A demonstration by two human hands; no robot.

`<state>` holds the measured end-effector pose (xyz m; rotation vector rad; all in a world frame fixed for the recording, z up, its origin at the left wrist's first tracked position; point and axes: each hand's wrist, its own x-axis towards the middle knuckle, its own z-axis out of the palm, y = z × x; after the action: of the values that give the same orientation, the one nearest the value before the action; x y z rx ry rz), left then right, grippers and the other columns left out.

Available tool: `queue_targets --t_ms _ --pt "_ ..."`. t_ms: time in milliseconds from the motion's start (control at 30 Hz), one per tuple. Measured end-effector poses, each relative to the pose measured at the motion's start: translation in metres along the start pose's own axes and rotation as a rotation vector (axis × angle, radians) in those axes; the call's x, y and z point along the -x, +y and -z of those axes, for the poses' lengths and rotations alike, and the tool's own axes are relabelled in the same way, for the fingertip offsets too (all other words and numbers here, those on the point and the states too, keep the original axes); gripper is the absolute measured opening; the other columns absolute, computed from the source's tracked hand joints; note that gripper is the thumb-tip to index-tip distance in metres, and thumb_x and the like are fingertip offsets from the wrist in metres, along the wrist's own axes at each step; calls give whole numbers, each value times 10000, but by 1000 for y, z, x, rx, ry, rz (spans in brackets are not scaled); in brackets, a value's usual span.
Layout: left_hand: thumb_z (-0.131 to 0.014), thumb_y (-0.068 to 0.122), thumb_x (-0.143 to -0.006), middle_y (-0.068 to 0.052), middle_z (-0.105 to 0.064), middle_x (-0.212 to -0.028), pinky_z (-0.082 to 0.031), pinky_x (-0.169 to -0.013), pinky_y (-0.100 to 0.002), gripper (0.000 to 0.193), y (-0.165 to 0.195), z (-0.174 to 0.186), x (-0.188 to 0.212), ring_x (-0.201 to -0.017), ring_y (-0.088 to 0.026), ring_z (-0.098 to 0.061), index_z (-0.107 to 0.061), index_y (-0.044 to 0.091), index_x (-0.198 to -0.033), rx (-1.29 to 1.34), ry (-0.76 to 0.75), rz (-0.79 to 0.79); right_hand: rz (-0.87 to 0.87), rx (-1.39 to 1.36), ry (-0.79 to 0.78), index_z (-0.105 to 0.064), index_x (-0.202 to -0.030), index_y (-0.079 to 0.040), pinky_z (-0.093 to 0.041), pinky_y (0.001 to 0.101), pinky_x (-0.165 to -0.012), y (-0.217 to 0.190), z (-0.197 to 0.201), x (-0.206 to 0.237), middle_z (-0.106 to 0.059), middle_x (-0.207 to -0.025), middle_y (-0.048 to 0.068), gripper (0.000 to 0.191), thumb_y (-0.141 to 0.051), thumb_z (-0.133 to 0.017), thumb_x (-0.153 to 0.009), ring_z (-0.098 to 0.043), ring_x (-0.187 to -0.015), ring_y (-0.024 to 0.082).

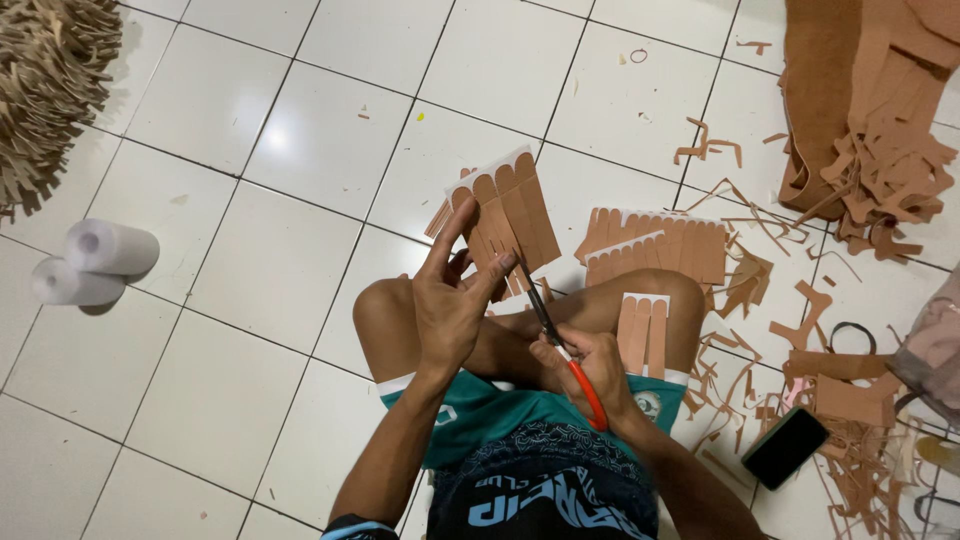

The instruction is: The person sits on the floor and uses red-handled scissors to cut individual shapes from a sheet of brown craft material. They repeatedly trim the edges of each shape and place the finished pieces on the floor.

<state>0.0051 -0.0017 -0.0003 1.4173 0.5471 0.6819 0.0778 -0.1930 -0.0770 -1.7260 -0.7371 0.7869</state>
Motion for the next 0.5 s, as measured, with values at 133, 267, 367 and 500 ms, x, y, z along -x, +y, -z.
queue_targets --t_ms 133,267,367,500 --pt "-754 68 -870 -252 -511 -1495 -698 -746 -320 709 3 0 1 -1135 -316 -717 -434 21 -1501 38 7 91 -108 3 -23 -736 -919 -29 -341 224 -312 1 -1 0 -519 -427 -27 452 -472 -648 -902 -459 -311 59" --pt "-732 2 -920 -270 -477 -1526 -686 -934 -324 675 3 -5 6 -1244 -300 -663 -420 -26 -1518 119 -39 -29 -5 -17 -26 -719 -934 -28 -331 207 -357 -1 -1 -1 -555 -509 -31 449 -471 -643 -941 -468 -364 40" --pt "-733 -43 -912 -271 -491 -1509 -673 -965 -328 682 0 -8 12 -1275 -285 -640 -416 -44 -1516 130 -56 2 70 -79 -22 -709 -959 -23 -351 199 -377 -4 0 -2 -577 -548 -27 451 -471 -655 -964 -489 -397 31" --pt "-728 -46 -893 -262 -476 -1527 -664 -939 -347 693 -2 -9 14 -1239 -284 -647 -414 -43 -1512 162 -52 28 -21 -174 -39 -706 -929 -17 -345 215 -343 -6 1 -2 -578 -542 -25 434 -447 -647 -935 -471 -370 47"
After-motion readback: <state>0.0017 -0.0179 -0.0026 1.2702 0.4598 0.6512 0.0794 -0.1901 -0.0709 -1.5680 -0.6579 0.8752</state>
